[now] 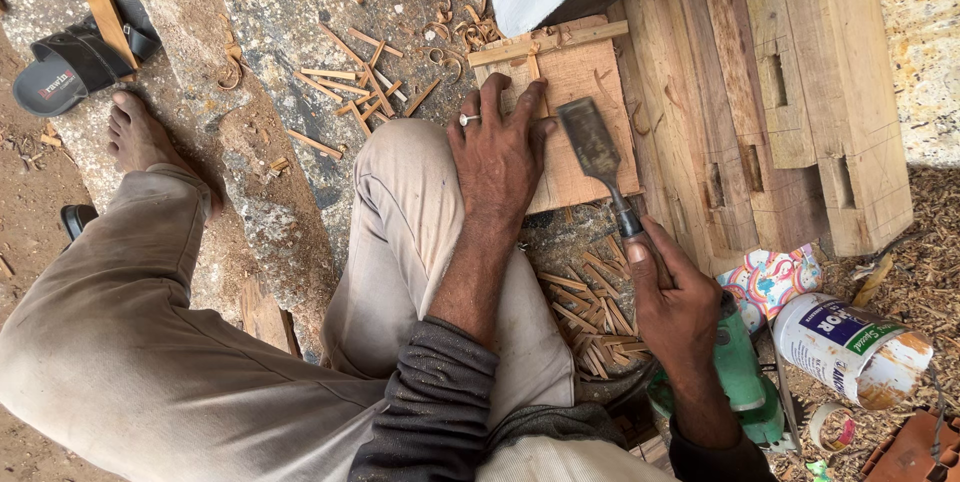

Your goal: The person sits on the ground and uses a chisel to carve a small wooden block, repeatedly striking the tool to remove wood shavings. The person occasionally pauses to clear debris from the work surface.

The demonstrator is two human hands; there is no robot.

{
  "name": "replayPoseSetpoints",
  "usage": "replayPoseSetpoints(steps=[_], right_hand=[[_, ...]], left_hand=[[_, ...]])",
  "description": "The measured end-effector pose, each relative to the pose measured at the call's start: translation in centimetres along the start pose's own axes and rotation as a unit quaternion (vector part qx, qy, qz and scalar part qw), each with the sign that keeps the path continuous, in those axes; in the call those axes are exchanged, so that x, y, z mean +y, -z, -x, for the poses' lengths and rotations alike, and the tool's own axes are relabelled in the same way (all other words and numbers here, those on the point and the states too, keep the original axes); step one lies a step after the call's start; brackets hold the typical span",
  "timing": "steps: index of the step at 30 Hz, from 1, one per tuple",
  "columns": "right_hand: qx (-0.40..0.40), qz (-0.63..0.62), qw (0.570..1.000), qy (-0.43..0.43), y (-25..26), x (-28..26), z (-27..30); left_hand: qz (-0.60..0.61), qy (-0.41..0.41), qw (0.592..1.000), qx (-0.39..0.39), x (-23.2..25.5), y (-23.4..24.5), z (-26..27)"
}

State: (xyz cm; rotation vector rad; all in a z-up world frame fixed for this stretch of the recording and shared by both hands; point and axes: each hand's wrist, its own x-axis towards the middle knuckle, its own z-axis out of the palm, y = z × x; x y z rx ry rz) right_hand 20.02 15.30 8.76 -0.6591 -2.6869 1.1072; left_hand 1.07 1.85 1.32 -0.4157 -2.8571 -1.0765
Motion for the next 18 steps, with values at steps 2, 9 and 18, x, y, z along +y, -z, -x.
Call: replayPoseSetpoints(steps=[2,9,18], right_hand=[[0.006,0.042,0.999,0.034,0.1,-0.2,0.0],[-0.014,0.100,0.992,0.069,-0.2,-1.3,-0.4],[-0.052,0.210,0.973,0.082,-2.4,-1.0,0.1]], left_hand=[[-0.011,-0.002,1.000,0.012,0.0,-0.1,0.0],[-0.001,0.010,1.000,0.016,0.1,-0.4,0.0],[0.050,0.019,0.998,0.023,0.1,0.0,-0.5]])
